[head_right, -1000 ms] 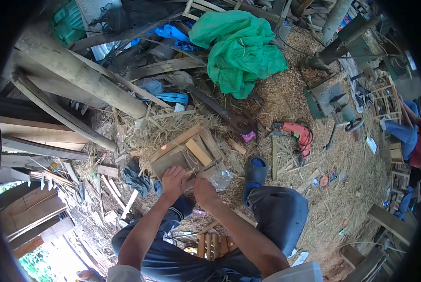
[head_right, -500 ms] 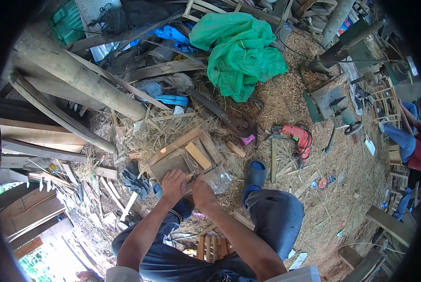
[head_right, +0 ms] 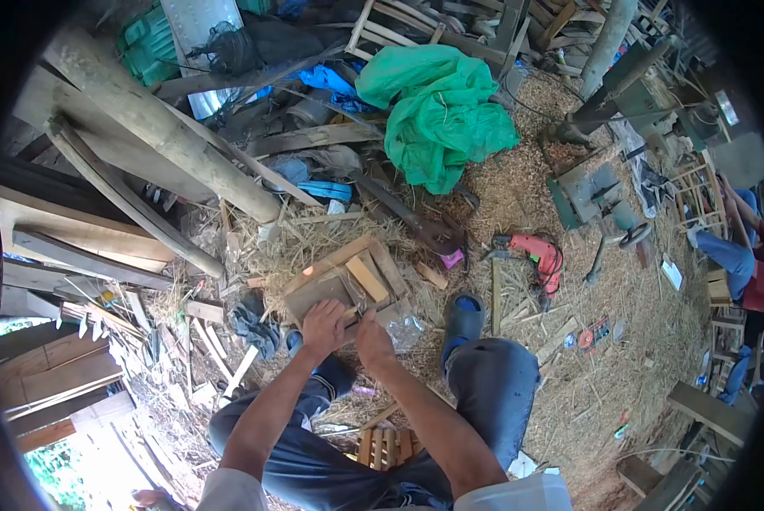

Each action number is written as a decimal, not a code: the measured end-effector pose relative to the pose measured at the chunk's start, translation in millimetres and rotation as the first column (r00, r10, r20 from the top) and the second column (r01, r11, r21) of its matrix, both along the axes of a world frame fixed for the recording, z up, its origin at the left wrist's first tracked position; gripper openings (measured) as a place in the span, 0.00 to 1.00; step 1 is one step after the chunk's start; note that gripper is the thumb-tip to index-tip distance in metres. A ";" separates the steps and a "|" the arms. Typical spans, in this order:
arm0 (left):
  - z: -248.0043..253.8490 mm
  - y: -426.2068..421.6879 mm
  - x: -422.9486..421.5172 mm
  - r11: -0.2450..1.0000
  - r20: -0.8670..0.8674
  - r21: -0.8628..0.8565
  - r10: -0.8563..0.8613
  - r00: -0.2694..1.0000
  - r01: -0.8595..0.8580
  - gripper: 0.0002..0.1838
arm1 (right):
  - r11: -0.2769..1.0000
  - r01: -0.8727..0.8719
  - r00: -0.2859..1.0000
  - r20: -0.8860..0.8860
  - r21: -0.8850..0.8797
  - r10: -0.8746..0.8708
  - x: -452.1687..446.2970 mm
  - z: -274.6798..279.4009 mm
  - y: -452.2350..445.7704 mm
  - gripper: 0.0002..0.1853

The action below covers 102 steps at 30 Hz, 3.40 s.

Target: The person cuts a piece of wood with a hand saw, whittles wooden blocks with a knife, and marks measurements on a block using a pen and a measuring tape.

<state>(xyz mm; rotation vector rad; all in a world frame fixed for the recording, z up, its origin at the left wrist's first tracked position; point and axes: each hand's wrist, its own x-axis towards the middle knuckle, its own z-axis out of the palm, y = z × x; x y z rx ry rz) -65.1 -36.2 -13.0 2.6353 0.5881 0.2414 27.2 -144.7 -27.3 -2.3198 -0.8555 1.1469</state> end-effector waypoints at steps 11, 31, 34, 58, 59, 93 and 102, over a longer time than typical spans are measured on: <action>-8.3 2.2 1.1 1.000 -0.019 0.001 -0.019 1.000 0.019 0.11 | 0.999 -0.037 0.999 -0.008 0.006 0.038 -6.1 -2.6 -6.1 0.12; -8.7 -0.1 -1.1 0.999 0.014 0.042 -0.026 1.000 0.026 0.13 | 0.991 0.118 0.991 -0.064 0.059 -0.114 -6.4 -1.7 9.6 0.17; -2.5 3.6 -1.2 0.997 -0.012 -0.073 -0.006 1.000 0.006 0.14 | 0.988 0.156 0.985 -0.071 0.009 -0.155 -5.3 -6.4 2.9 0.19; -7.0 -5.6 -12.1 1.000 0.033 0.031 -0.002 0.999 0.001 0.11 | 0.977 0.030 1.000 -0.005 0.209 -0.029 4.8 43.2 -61.1 0.10; -8.1 -5.9 -12.5 1.000 0.026 0.028 -0.007 1.000 0.007 0.11 | 0.978 0.036 0.999 -0.012 0.207 -0.035 3.1 45.1 -61.2 0.10; 120.0 10.5 24.5 0.956 0.340 -0.290 0.135 0.931 -0.032 0.15 | 0.896 0.037 0.992 -0.125 0.442 0.020 95.3 148.9 2.6 0.18; 220.5 -22.0 35.8 0.898 0.611 -0.439 0.274 0.743 0.030 0.22 | 0.396 -0.085 0.995 0.054 0.914 0.088 116.7 236.4 6.8 0.06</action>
